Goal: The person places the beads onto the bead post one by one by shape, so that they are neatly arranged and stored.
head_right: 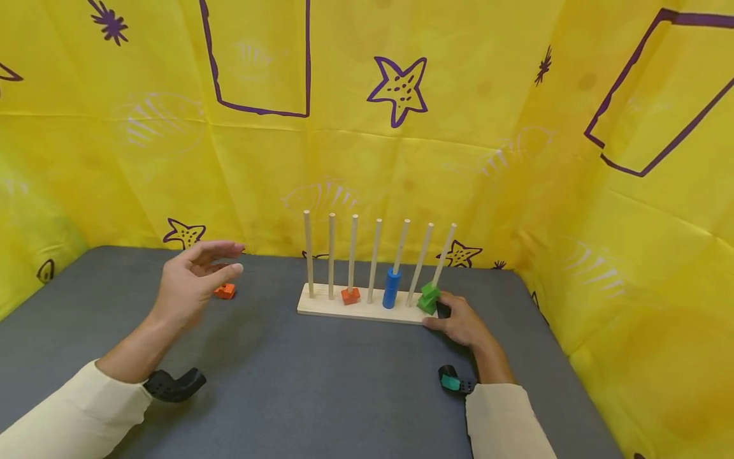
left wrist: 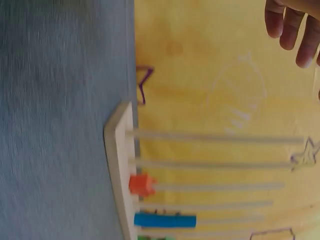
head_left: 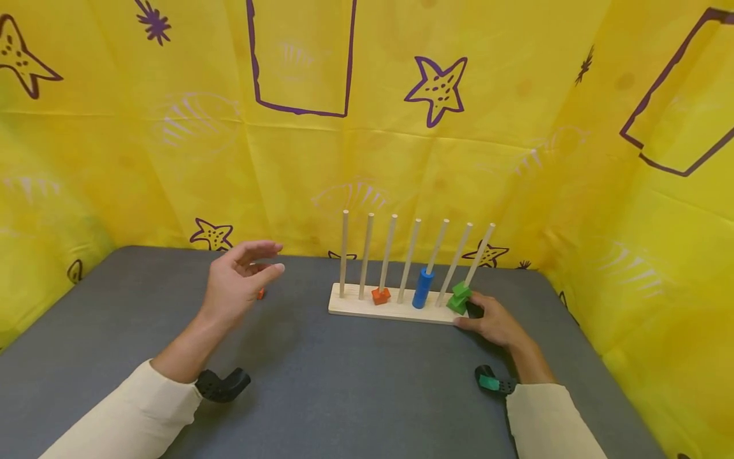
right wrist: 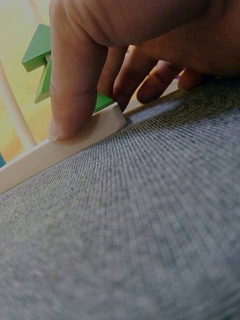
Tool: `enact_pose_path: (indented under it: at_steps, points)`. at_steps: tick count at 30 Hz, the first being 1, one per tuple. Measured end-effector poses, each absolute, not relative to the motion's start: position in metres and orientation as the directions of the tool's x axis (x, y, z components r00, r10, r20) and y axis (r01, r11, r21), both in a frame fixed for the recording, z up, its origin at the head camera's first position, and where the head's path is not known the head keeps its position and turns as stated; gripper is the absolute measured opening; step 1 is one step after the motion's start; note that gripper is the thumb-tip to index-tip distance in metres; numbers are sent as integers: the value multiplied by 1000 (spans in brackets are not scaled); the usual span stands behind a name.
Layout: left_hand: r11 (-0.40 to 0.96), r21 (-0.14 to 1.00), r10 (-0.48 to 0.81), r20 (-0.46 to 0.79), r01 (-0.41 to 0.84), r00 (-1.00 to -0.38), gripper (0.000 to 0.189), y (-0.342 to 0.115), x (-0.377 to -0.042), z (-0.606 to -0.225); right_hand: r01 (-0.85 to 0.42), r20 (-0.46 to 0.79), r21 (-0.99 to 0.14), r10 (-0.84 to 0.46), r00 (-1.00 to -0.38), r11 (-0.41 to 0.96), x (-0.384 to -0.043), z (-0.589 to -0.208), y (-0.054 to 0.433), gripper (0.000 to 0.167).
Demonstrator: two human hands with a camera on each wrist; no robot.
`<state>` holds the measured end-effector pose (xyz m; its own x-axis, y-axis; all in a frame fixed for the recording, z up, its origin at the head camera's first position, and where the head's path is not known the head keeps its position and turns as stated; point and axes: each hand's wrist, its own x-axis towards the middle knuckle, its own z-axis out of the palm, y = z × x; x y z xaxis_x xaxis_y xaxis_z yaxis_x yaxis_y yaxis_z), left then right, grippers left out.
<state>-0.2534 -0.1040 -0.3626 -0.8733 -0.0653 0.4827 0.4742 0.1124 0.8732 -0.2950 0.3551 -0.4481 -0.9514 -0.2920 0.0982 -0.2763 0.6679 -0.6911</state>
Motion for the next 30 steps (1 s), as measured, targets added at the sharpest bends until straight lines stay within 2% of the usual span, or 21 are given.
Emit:
enact_pose_path:
  at_steps: [5, 11, 16, 19, 25, 30]
  points:
    - [-4, 874, -96, 484, 486, -870, 32, -127, -254, -367, -270, 92, -685, -287, -953, 676, -296, -450, 357, 59]
    - [7, 901, -194, 427, 434, -883, 33, -151, -258, -378, -262, 82, -688, -287, -955, 676, -296, -449, 357, 61]
    - [-115, 902, -276, 372, 415, -886, 34, -164, -263, -389, -278, 94, -686, -297, -950, 672, -295, -447, 355, 59]
    - [-129, 909, -304, 344, 397, -888, 36, -171, -266, -395, -281, 99, -687, -297, -950, 670, -296, -449, 355, 58]
    - [-42, 961, -350, 243, 274, -905, 35, -183, -268, -412, -292, 105, -679, -305, -947, 674, -297, -452, 356, 58]
    - [115, 975, -344, 220, 192, -913, 37, -191, -271, -424, -291, 107, -681, -302, -947, 672, -298, -452, 356, 58]
